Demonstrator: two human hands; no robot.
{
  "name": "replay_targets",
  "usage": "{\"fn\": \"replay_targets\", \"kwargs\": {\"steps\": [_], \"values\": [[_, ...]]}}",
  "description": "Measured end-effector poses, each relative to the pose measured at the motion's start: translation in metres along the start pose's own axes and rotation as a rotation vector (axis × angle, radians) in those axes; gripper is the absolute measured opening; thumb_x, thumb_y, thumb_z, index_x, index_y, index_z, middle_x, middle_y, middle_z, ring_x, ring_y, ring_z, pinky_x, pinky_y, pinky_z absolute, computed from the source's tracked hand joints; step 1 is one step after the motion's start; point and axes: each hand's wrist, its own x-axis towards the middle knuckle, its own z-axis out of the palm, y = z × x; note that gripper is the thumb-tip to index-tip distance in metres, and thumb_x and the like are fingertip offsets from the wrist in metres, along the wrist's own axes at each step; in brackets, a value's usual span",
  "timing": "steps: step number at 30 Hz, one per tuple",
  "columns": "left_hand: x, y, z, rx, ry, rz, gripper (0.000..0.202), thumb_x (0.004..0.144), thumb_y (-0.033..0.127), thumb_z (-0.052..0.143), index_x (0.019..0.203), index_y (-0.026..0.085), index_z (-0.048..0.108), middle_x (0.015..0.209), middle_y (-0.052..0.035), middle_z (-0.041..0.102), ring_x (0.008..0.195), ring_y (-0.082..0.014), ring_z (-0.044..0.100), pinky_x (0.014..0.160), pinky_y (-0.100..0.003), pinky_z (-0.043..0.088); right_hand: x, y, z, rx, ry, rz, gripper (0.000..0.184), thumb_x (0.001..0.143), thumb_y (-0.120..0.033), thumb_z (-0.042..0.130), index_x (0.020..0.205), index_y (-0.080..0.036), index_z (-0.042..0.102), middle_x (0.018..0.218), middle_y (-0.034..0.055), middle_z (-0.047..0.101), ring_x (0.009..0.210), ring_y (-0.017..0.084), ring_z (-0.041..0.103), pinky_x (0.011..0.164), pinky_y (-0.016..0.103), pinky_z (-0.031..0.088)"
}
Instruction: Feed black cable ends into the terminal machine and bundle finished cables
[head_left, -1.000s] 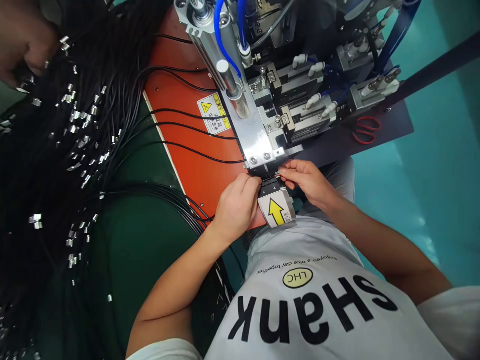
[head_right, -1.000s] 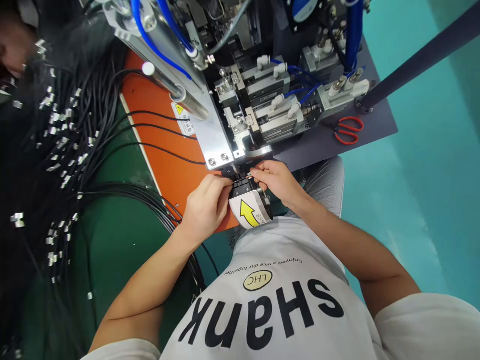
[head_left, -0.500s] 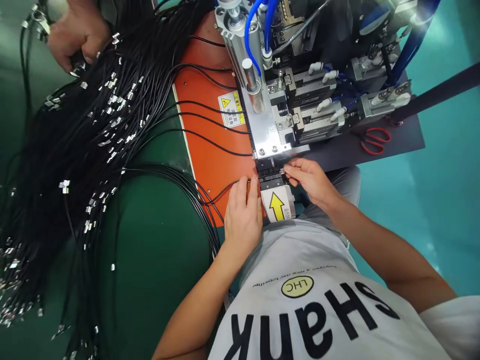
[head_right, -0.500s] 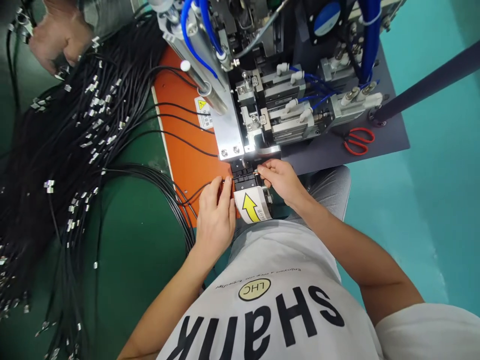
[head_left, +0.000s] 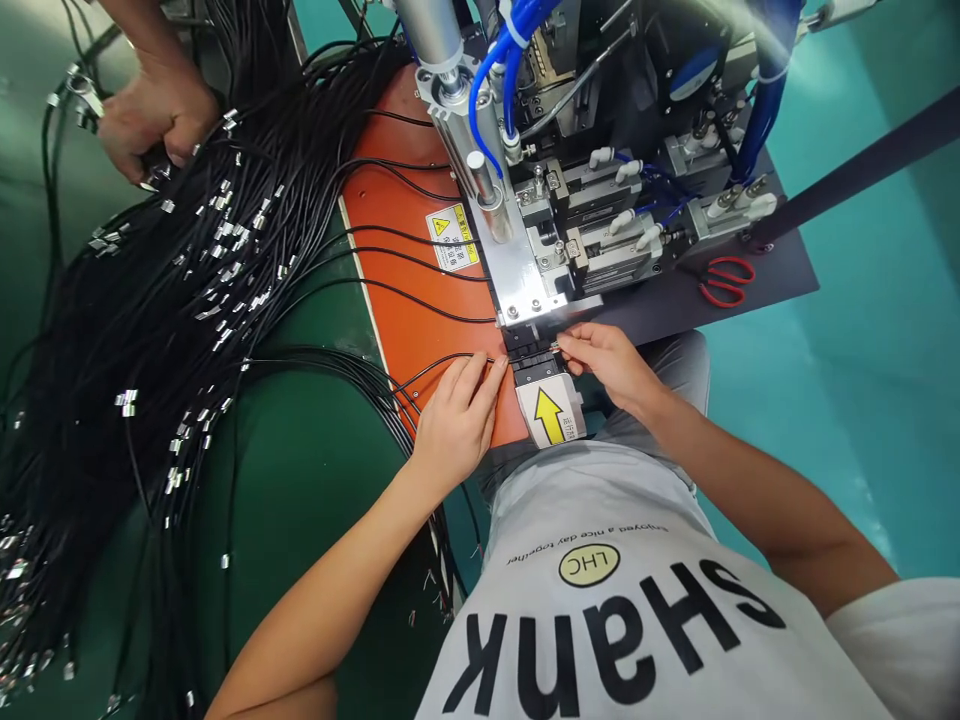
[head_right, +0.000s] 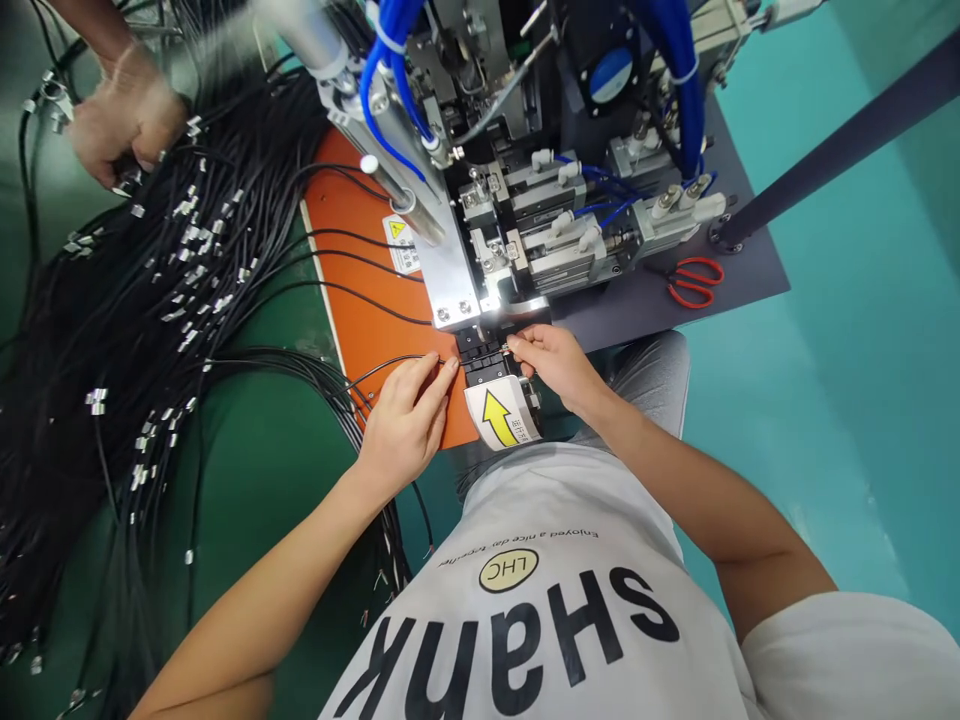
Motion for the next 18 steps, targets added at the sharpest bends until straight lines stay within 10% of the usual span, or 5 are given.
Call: {"fn": "replay_targets", "kwargs": {"steps": [18], "values": [[0.019,-0.016,-0.007,-0.078,0.043,-0.069,0.049,0.099,0.021,0.039,0.148,0.014,0.042,0.148,-0.0166,0.047,0.137,-0.0281,0.043,0.115,-0.047,0.04,-0.037,0.027,-0.03,0.137,0.159,0.024,0.032,0.077,-0.047,0.077,0.092,-0.02,0.073,0.081,-0.0017,0.06,0.061,0.007,0.051,0.056,0.021,0.04]]}}
